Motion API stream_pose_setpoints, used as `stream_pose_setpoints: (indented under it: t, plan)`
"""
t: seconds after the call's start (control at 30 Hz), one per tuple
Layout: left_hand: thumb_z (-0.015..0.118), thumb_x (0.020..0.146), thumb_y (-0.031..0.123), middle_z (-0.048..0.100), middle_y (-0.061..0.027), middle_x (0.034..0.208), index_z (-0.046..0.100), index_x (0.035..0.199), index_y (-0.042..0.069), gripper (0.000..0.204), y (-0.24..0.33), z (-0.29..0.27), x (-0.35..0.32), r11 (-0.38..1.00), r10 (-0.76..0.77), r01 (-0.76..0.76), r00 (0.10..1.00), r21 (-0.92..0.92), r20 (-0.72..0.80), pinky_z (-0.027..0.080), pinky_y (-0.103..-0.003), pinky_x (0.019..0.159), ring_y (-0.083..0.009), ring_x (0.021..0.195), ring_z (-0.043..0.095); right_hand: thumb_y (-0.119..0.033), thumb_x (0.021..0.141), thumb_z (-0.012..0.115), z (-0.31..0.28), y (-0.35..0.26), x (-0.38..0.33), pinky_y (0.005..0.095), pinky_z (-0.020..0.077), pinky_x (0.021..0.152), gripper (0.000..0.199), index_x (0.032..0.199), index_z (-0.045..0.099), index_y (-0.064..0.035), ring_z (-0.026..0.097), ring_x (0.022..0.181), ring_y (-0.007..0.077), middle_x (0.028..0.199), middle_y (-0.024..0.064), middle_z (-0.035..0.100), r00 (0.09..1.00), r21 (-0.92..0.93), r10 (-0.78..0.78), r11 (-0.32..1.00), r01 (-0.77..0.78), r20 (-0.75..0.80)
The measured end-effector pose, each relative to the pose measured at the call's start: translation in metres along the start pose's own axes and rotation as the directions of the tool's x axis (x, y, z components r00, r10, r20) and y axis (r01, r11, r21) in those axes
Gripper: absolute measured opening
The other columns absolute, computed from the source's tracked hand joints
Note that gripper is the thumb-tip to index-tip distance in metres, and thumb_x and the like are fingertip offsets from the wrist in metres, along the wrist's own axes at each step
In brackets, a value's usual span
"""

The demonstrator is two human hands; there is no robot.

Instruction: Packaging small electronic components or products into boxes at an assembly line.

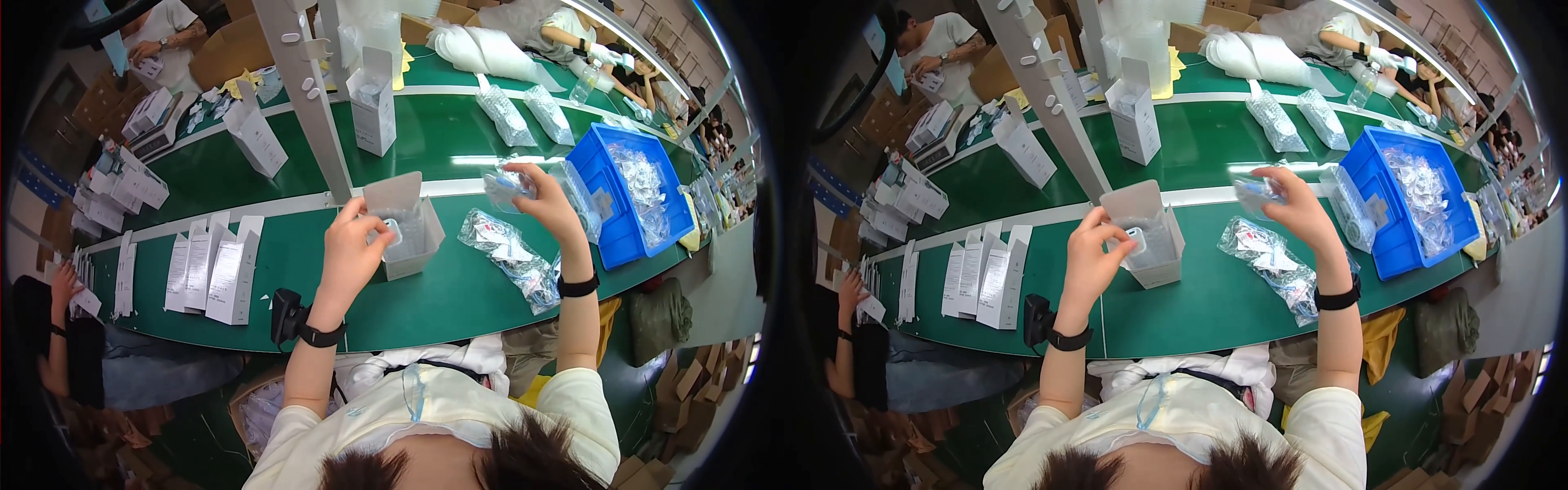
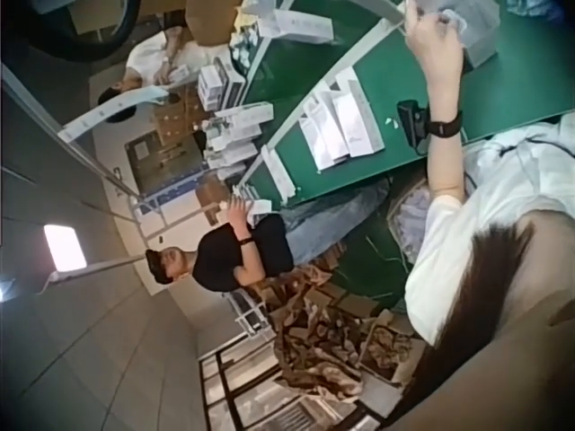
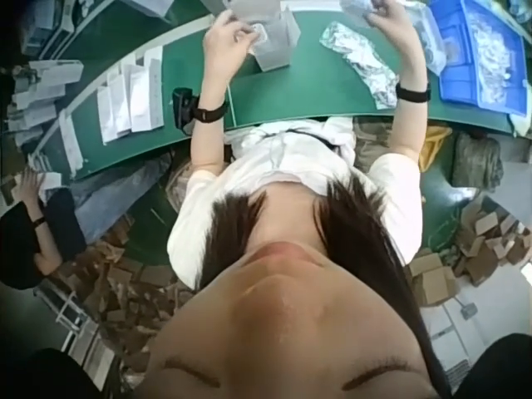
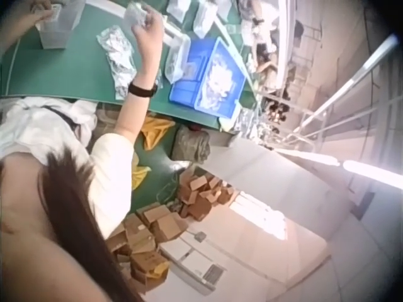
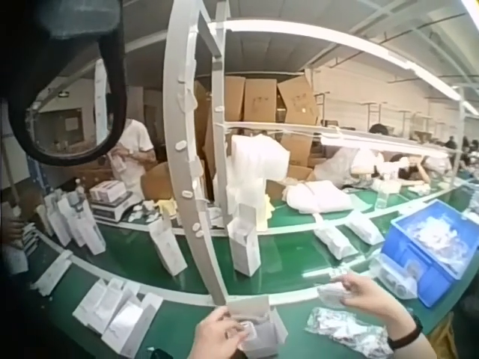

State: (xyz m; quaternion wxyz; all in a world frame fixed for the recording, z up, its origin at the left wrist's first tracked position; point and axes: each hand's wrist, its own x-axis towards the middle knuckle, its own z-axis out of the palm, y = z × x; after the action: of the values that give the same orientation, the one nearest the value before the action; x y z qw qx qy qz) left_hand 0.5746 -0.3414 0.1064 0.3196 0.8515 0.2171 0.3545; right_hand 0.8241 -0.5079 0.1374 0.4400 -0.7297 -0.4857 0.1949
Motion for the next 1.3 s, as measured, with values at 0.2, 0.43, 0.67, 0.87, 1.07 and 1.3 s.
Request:
stream_pose_setpoints:
  t: [0.2,0.43,0.67,0.87,1.07,1.3]
  plan:
    - [0.067,0.062,0.006,0.059,-0.0058,0.083,0.058,0.066,0.001,0.011,-0.002,-0.002,0.009,0.978,-0.206,0.206,0.979,0.022,0.009,0.042,-0.029,0.057,-0.0217,0.064,0.055,0.008,0.063,0.055,0.044,-0.09,0.01,0.0285,0.045,0.066,0.024,0.085,0.057,-0.002,0.055,0.076,0.0229,0.08,0.0063,0.054,0.794,0.012,-0.568,0.815,0.579,0.217]
    - [0.068,0.061,0.006,0.06,-0.0051,0.082,0.06,0.067,0.001,0.011,-0.01,0.003,0.01,0.974,-0.22,0.217,0.975,-0.061,-0.031,0.04,-0.028,0.053,-0.0193,0.057,0.051,-0.003,0.065,0.057,0.105,-0.077,0.025,0.0322,0.043,0.073,0.019,0.083,0.054,-0.0055,0.052,0.08,0.0228,0.08,0.0053,0.052,0.613,-0.398,-0.655,0.47,0.788,0.441]
    - [0.068,0.061,0.005,0.06,-0.0059,0.082,0.06,0.069,0.001,0.011,-0.018,0.004,0.005,0.971,-0.22,0.214,0.974,-0.108,-0.049,0.04,-0.027,0.054,-0.0166,0.058,0.051,-0.016,0.067,0.061,0.114,-0.067,-0.001,0.0344,0.0396,0.08,0.023,0.087,0.053,-0.0074,0.05,0.085,0.0214,0.085,0.0052,0.051,0.655,-0.567,-0.629,0.383,0.729,0.418]
    - [0.069,0.062,0.005,0.058,-0.0066,0.08,0.061,0.07,0.001,0.012,-0.017,-0.001,0.001,0.96,-0.225,0.219,0.974,-0.173,-0.016,0.04,-0.026,0.054,-0.0164,0.059,0.051,-0.027,0.065,0.067,0.119,-0.062,-0.006,0.0394,0.0365,0.089,0.034,0.088,0.054,-0.0065,0.051,0.088,0.022,0.082,0.0042,0.051,0.661,-0.405,-0.436,0.546,0.734,0.61]
    - [0.069,0.063,0.004,0.057,-0.0075,0.08,0.061,0.069,0.0,0.011,-0.017,0.003,0.001,0.948,-0.274,0.251,0.957,-0.198,-0.099,0.04,-0.026,0.057,-0.0166,0.065,0.053,-0.027,0.066,0.067,0.122,-0.051,-0.002,0.0471,0.0298,0.096,0.033,0.089,0.055,-0.0069,0.052,0.091,0.0217,0.081,0.0029,0.056,0.607,-0.562,-0.701,0.35,0.749,0.373]
    - [0.069,0.066,0.007,0.055,-0.0098,0.098,0.059,0.085,0.001,0.023,-0.017,-0.005,-0.013,0.95,-0.217,0.159,0.956,-0.27,-0.199,0.042,-0.027,0.07,-0.0187,0.086,0.054,-0.024,0.065,0.07,0.131,-0.039,-0.017,0.0495,0.024,0.1,0.036,0.095,0.057,-0.0089,0.051,0.099,0.0232,0.094,0.0044,0.058,0.768,-0.532,-0.537,0.561,0.634,0.349]
